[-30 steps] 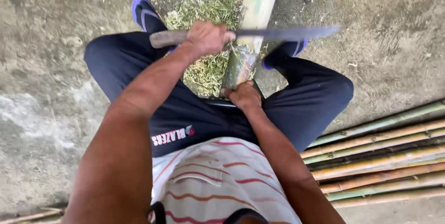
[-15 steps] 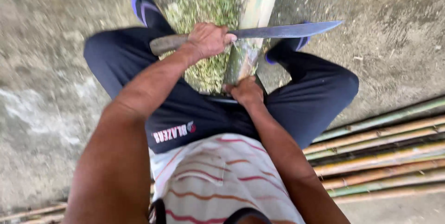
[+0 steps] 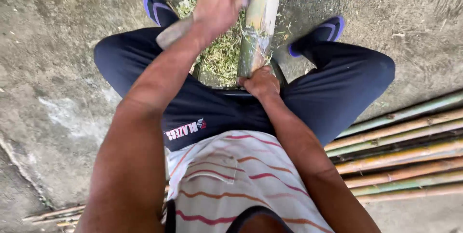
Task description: Scraping the outer skin and smoothing nodes of a bamboo pole using a large blade.
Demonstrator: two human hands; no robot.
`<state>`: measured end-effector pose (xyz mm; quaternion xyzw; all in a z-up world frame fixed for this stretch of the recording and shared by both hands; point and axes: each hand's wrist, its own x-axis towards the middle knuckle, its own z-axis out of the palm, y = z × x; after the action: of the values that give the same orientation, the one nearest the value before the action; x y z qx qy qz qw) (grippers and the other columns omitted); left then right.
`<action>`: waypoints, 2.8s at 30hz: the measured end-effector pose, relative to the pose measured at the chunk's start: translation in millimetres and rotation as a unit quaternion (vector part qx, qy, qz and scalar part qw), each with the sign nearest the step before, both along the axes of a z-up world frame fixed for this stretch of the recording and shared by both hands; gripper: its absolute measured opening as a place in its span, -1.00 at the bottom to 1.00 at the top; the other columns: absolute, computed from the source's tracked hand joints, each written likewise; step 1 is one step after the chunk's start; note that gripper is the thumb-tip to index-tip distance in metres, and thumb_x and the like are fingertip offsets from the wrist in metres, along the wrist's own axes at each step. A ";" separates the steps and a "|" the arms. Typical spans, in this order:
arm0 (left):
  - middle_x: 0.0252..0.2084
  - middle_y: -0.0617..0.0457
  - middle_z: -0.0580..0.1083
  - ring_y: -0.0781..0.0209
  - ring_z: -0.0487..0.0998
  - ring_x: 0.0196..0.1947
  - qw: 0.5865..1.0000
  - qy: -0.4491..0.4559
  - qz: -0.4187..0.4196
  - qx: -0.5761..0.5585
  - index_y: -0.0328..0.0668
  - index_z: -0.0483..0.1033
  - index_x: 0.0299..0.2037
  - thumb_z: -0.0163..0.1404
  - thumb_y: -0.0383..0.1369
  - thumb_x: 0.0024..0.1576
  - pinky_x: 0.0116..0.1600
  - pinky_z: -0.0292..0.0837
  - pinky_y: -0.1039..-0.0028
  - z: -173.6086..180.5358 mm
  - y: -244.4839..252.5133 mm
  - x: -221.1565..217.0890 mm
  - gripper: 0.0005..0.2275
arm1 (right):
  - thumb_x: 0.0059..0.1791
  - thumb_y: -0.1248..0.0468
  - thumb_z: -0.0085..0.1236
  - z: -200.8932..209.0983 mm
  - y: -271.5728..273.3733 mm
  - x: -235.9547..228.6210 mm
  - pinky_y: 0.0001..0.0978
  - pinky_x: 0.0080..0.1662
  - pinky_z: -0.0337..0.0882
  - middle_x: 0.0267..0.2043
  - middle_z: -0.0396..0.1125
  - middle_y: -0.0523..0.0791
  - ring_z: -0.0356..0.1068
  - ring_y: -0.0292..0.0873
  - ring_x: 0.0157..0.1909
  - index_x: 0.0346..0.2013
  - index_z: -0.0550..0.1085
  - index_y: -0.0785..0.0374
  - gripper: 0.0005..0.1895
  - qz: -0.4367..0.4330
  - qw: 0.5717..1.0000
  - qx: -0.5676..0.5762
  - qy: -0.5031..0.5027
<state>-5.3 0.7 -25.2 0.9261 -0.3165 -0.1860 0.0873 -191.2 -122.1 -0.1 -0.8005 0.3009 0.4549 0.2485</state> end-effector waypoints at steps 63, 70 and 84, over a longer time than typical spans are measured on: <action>-0.54 0.00 0.41 0.06 0.45 -0.60 0.997 -0.017 -0.075 -0.006 -0.18 0.53 -0.11 -0.22 -0.07 0.37 -0.54 0.42 0.15 -7.7 4.6 -3.2 -0.63 | -0.20 -0.36 0.28 -11.1 -1.1 -2.5 -0.13 0.24 0.39 0.19 0.37 0.23 0.41 0.11 0.24 0.27 0.11 0.69 0.23 0.033 0.999 0.001 -0.014; -0.47 -0.10 0.50 -0.04 0.56 -0.49 0.995 0.061 0.072 -0.025 -0.26 0.49 0.02 -0.28 0.03 0.40 -0.41 0.47 0.13 32.0 -8.5 19.0 -0.53 | -0.21 -0.34 0.34 -0.7 -3.7 2.7 -0.09 0.25 0.34 0.18 0.34 0.26 0.38 0.17 0.24 0.23 0.16 0.68 0.21 0.023 0.999 0.005 -0.026; -0.35 -0.05 0.53 0.05 0.57 -0.42 0.992 0.050 -0.116 0.015 0.16 0.60 -0.04 -0.11 -0.24 0.17 -0.40 0.54 0.15 12.6 7.5 22.6 -0.75 | -0.20 -0.29 0.30 0.4 -7.1 31.0 -0.11 0.21 0.39 0.18 0.35 0.28 0.42 0.17 0.21 0.26 0.19 0.62 0.14 0.026 0.998 0.003 -0.052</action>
<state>17.3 8.2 -12.5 0.8738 -0.4143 -0.2456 0.0672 -160.2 -129.2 0.3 -0.8301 0.2654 0.4194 0.2541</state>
